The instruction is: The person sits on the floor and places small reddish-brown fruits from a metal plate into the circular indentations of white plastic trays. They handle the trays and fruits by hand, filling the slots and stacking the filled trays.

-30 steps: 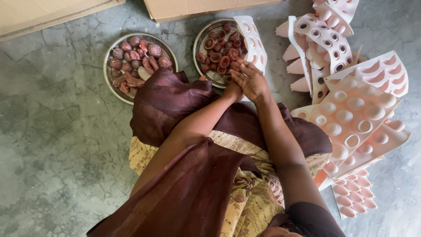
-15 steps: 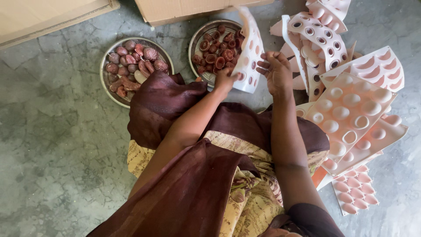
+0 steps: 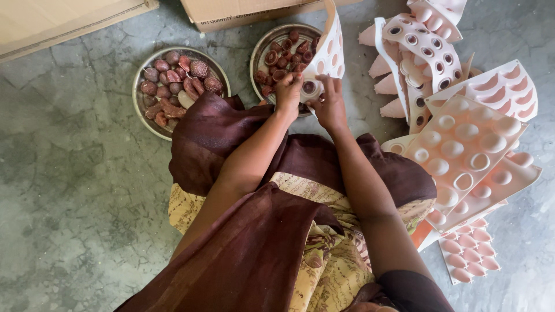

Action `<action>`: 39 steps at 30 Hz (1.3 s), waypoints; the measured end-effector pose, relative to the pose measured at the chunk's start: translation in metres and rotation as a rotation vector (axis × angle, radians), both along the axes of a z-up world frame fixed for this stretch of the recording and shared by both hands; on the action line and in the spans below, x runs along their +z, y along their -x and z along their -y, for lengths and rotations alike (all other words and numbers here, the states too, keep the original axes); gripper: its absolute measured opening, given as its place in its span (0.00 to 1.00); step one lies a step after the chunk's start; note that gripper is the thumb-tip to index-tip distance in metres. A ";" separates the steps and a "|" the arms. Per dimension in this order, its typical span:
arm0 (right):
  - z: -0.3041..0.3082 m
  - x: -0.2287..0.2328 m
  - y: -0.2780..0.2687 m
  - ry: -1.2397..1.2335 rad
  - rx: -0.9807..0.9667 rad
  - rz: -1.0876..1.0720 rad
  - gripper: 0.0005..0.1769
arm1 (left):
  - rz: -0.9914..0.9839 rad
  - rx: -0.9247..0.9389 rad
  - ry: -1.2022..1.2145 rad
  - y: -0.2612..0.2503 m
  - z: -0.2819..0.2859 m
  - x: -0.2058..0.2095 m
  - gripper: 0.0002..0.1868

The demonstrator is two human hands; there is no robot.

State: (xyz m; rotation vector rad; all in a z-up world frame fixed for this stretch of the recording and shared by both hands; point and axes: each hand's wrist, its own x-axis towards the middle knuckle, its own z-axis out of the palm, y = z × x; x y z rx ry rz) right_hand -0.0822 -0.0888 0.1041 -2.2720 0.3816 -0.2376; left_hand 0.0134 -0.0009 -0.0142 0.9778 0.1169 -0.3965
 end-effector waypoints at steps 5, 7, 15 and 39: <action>0.007 0.001 -0.002 -0.082 0.028 0.103 0.42 | -0.039 -0.015 0.124 -0.003 0.003 0.004 0.09; 0.005 0.001 -0.002 -0.094 0.026 0.126 0.42 | -0.058 -0.026 0.167 -0.004 0.002 0.006 0.10; 0.007 0.004 -0.003 -0.117 0.081 0.157 0.44 | -0.096 -0.016 0.280 -0.010 -0.001 0.016 0.09; 0.016 -0.030 -0.009 -0.321 -0.147 0.251 0.43 | 0.355 -0.259 0.002 0.007 -0.004 0.060 0.15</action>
